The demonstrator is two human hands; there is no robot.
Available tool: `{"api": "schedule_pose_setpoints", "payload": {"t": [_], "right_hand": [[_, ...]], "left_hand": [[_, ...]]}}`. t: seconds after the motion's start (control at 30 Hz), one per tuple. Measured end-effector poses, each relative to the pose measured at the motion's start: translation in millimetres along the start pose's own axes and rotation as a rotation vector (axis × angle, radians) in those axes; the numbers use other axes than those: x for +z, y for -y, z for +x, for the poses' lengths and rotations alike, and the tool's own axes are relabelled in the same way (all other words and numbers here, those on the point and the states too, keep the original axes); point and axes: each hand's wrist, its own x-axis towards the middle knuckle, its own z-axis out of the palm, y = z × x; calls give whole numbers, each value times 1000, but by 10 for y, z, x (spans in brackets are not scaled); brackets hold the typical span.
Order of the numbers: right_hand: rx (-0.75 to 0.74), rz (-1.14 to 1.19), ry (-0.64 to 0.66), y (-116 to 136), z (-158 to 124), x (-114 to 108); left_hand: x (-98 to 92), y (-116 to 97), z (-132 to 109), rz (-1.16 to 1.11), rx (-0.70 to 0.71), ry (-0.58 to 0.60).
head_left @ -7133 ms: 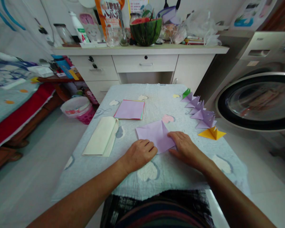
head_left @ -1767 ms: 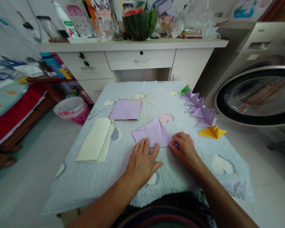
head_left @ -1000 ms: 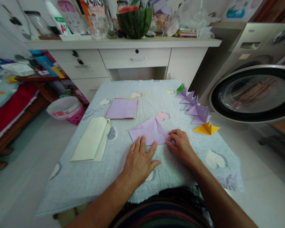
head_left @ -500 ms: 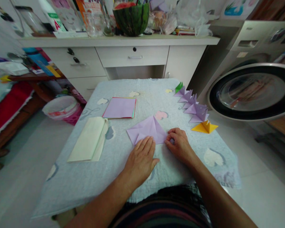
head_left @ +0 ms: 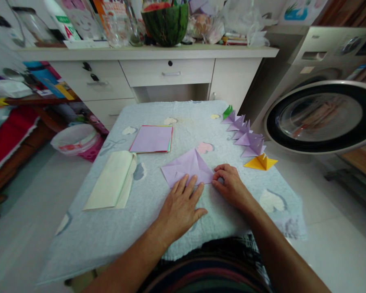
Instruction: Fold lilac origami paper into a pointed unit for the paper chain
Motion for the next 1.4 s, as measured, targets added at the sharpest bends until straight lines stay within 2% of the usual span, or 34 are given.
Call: {"api": "schedule_pose_setpoints", "payload": {"t": [0.97, 1.2, 1.4], "right_hand": [[22, -78, -86, -2, 18, 110], [43, -79, -86, 18, -7, 96], [96, -124, -96, 35, -16, 78]], "left_hand": [[1, -39, 21, -14, -55, 29], [-30, -139, 62, -16, -93, -14], [-13, -143, 64, 1, -103, -15]]}}
